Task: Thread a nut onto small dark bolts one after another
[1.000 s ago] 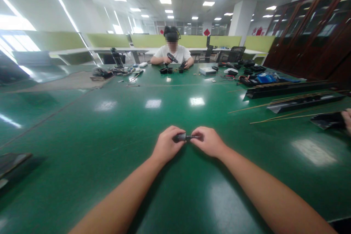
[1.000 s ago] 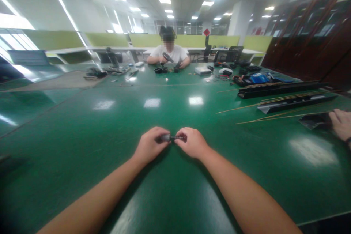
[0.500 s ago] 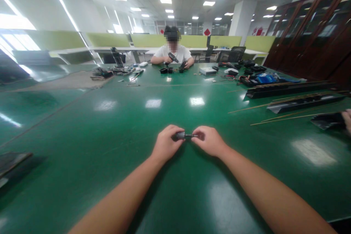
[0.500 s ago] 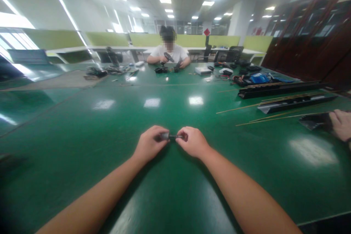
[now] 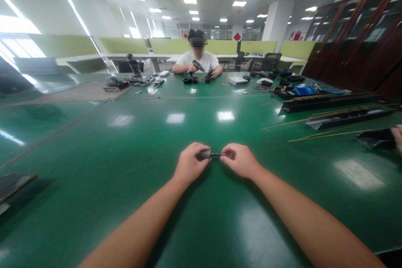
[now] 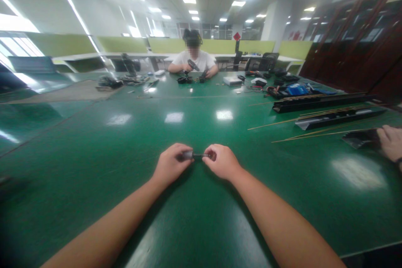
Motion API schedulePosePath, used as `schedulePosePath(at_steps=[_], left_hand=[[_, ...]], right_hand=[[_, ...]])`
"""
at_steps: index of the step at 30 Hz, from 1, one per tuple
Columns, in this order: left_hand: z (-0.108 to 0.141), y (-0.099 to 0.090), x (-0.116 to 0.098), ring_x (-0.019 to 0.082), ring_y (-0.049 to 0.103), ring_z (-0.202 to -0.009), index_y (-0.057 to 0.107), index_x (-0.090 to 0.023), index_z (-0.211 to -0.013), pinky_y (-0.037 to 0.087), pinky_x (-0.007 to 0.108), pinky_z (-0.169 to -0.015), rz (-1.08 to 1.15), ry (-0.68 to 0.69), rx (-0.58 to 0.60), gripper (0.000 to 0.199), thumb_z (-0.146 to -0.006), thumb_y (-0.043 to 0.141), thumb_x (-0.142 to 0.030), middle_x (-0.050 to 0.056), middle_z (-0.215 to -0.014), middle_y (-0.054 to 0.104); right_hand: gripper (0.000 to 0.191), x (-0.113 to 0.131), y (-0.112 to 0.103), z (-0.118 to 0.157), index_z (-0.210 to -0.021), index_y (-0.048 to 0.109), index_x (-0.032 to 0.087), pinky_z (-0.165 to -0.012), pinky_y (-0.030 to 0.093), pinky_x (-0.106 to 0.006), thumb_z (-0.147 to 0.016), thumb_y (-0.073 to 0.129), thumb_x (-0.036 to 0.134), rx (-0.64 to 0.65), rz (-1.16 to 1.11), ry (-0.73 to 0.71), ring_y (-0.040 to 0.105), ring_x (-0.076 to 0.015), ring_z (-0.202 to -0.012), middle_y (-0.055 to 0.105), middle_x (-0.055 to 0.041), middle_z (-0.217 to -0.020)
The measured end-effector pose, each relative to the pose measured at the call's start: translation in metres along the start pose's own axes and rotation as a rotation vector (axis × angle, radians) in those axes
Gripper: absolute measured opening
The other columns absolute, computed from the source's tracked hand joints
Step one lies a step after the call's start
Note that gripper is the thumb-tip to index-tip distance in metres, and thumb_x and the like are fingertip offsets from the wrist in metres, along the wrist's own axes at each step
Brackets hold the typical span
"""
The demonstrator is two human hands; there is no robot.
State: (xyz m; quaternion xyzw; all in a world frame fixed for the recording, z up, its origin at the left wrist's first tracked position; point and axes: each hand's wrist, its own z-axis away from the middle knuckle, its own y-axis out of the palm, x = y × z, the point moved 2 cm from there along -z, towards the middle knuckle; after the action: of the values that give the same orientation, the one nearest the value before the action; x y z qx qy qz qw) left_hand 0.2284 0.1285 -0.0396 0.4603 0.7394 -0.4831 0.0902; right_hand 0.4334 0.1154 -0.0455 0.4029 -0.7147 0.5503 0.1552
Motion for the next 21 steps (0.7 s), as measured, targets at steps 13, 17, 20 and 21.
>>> schedulePosePath(at_steps=[13, 17, 20, 21], left_hand=[[-0.0005, -0.0001, 0.0028, 0.019, 0.063, -0.092, 0.070, -0.021, -0.095, 0.051, 0.033, -0.085, -0.004, 0.003, -0.031, 0.024, -0.072, 0.070, -0.013, 0.004, -0.098, 0.068], [0.0000, 0.0002, 0.0047, 0.019, 0.063, -0.091, 0.069, -0.021, -0.095, 0.051, 0.033, -0.084, -0.001, 0.000, -0.035, 0.024, -0.073, 0.070, -0.013, 0.004, -0.097, 0.068], [0.0002, 0.0003, 0.0050, 0.019, 0.063, -0.092, 0.069, -0.021, -0.095, 0.051, 0.033, -0.084, 0.005, 0.003, -0.039, 0.023, -0.073, 0.069, -0.013, 0.004, -0.097, 0.068], [0.0001, 0.0003, 0.0049, 0.019, 0.063, -0.092, 0.069, -0.021, -0.095, 0.051, 0.033, -0.085, 0.006, 0.004, -0.040, 0.023, -0.073, 0.069, -0.014, 0.004, -0.097, 0.068]], right_hand=[[0.007, -0.0015, -0.0010, 0.0005, -0.085, 0.071, 0.019, -0.065, 0.043, -0.026, -0.078, 0.069, 0.021, -0.006, -0.009, -0.010, 0.059, -0.0145, -0.069, 0.068, -0.0013, -0.076], [0.007, -0.0015, -0.0019, 0.0008, -0.085, 0.071, 0.019, -0.065, 0.043, -0.025, -0.079, 0.069, 0.021, -0.014, -0.009, -0.006, 0.059, -0.0144, -0.069, 0.068, -0.0015, -0.076], [0.007, -0.0016, -0.0021, 0.0006, -0.085, 0.070, 0.019, -0.065, 0.043, -0.025, -0.079, 0.068, 0.021, -0.012, -0.006, -0.004, 0.059, -0.0144, -0.069, 0.068, -0.0015, -0.076], [0.007, -0.0017, -0.0021, 0.0006, -0.085, 0.070, 0.019, -0.065, 0.043, -0.025, -0.079, 0.068, 0.021, -0.010, -0.005, -0.005, 0.059, -0.0144, -0.069, 0.068, -0.0015, -0.076]])
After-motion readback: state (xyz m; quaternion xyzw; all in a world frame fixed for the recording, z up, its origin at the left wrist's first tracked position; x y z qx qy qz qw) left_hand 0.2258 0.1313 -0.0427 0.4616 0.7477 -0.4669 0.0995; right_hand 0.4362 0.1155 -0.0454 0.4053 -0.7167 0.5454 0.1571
